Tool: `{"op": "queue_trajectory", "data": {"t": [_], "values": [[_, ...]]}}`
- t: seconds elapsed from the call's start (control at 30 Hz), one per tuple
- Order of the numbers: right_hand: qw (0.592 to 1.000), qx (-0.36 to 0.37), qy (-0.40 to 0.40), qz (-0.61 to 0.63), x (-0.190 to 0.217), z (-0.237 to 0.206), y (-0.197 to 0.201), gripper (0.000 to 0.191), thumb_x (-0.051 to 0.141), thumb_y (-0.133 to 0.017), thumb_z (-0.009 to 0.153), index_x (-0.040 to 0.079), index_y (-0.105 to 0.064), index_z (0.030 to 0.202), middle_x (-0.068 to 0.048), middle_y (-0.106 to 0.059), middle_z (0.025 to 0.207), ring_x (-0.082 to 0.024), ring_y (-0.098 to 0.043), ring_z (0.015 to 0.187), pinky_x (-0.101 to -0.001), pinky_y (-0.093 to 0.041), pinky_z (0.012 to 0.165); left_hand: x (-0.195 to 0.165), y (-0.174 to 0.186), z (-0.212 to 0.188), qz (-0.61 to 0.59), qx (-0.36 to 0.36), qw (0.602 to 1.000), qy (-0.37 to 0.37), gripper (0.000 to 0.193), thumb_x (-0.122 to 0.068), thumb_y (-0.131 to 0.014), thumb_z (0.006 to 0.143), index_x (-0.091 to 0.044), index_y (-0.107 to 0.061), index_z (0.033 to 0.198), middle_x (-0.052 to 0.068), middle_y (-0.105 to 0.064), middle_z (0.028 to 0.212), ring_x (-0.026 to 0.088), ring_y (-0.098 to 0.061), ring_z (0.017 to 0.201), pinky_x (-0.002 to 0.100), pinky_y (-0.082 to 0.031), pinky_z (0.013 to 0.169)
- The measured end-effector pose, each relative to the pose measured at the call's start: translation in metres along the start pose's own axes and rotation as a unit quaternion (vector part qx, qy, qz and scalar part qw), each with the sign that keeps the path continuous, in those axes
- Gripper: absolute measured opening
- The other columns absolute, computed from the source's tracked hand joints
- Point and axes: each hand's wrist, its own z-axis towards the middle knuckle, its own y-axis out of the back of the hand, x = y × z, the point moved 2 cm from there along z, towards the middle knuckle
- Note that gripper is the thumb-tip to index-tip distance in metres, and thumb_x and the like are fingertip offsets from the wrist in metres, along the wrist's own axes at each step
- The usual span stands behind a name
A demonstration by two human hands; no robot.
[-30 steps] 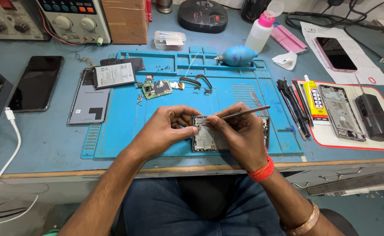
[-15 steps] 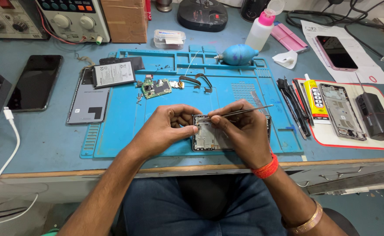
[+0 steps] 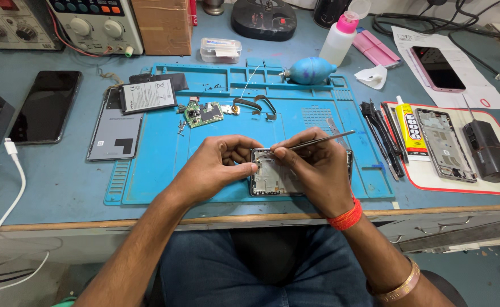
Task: The person repairs a disassembled smartphone at a workbench. They use tweezers and a pry tool to work on the phone's frame and midframe, handle small components, apply liquid from a bottle onto a wipe, and finally lift and reposition the motherboard with both hands.
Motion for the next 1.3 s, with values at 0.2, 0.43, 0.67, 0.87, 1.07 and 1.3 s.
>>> {"op": "queue_trajectory", "data": {"t": [0.2, 0.43, 0.67, 0.87, 1.07, 1.3], "values": [[1.0, -0.008, -0.001, -0.015, 0.001, 0.002, -0.001, 0.011, 0.003, -0.074, 0.094, 0.0, -0.065, 0.1, -0.012, -0.079, 0.095, -0.014, -0.077, 0.09, -0.0273, -0.064, 0.08, 0.001, 0.0, 0.0, -0.004, 0.003, 1.0, -0.003, 0.037, -0.013, -0.075, 0.086, 0.0, -0.072, 0.121, 0.005, -0.077, 0.092, 0.008, -0.07, 0.079, 0.024, -0.061, 0.074], [0.999, -0.012, 0.009, -0.043, 0.005, 0.006, -0.002, 0.01, 0.003, -0.074, 0.094, -0.001, -0.065, 0.098, -0.011, -0.079, 0.09, -0.014, -0.078, 0.086, -0.0265, -0.064, 0.076, 0.001, 0.0, 0.0, -0.004, -0.002, 1.0, -0.004, 0.037, -0.013, -0.076, 0.086, 0.0, -0.072, 0.121, 0.005, -0.077, 0.091, 0.008, -0.07, 0.079, 0.025, -0.061, 0.074], [0.998, -0.014, -0.002, -0.054, 0.008, 0.007, -0.004, 0.012, 0.003, -0.074, 0.093, -0.001, -0.064, 0.097, -0.011, -0.078, 0.088, -0.014, -0.078, 0.083, -0.0261, -0.063, 0.074, 0.001, 0.0, 0.0, 0.006, -0.009, 1.0, 0.007, 0.039, -0.014, -0.076, 0.086, -0.001, -0.072, 0.122, 0.005, -0.077, 0.091, 0.008, -0.07, 0.078, 0.025, -0.062, 0.073], [0.999, 0.001, -0.002, -0.043, 0.011, 0.01, -0.004, 0.011, 0.003, -0.074, 0.093, -0.001, -0.064, 0.097, -0.011, -0.078, 0.088, -0.014, -0.078, 0.082, -0.0262, -0.064, 0.073, 0.0, 0.0, -0.001, 0.008, -0.012, 1.0, 0.002, 0.04, -0.013, -0.077, 0.085, -0.002, -0.072, 0.123, 0.004, -0.077, 0.093, 0.008, -0.069, 0.079, 0.026, -0.061, 0.074], [0.998, 0.019, -0.026, -0.054, 0.014, 0.016, -0.003, 0.009, 0.005, -0.073, 0.093, -0.001, -0.067, 0.095, -0.011, -0.078, 0.086, -0.014, -0.078, 0.08, -0.0267, -0.065, 0.071, 0.001, 0.0, -0.001, 0.001, -0.009, 1.0, -0.004, 0.04, -0.012, -0.077, 0.085, -0.002, -0.072, 0.123, 0.004, -0.078, 0.095, 0.007, -0.069, 0.081, 0.025, -0.061, 0.076], [0.997, 0.04, -0.032, -0.054, 0.014, 0.02, -0.001, 0.011, 0.004, -0.072, 0.094, -0.002, -0.062, 0.094, -0.01, -0.077, 0.084, -0.014, -0.079, 0.081, -0.027, -0.066, 0.071, 0.0, 0.0, -0.002, 0.015, -0.01, 1.0, -0.006, 0.041, -0.013, -0.077, 0.085, -0.003, -0.072, 0.124, 0.004, -0.078, 0.094, 0.007, -0.069, 0.079, 0.025, -0.061, 0.075]]}}
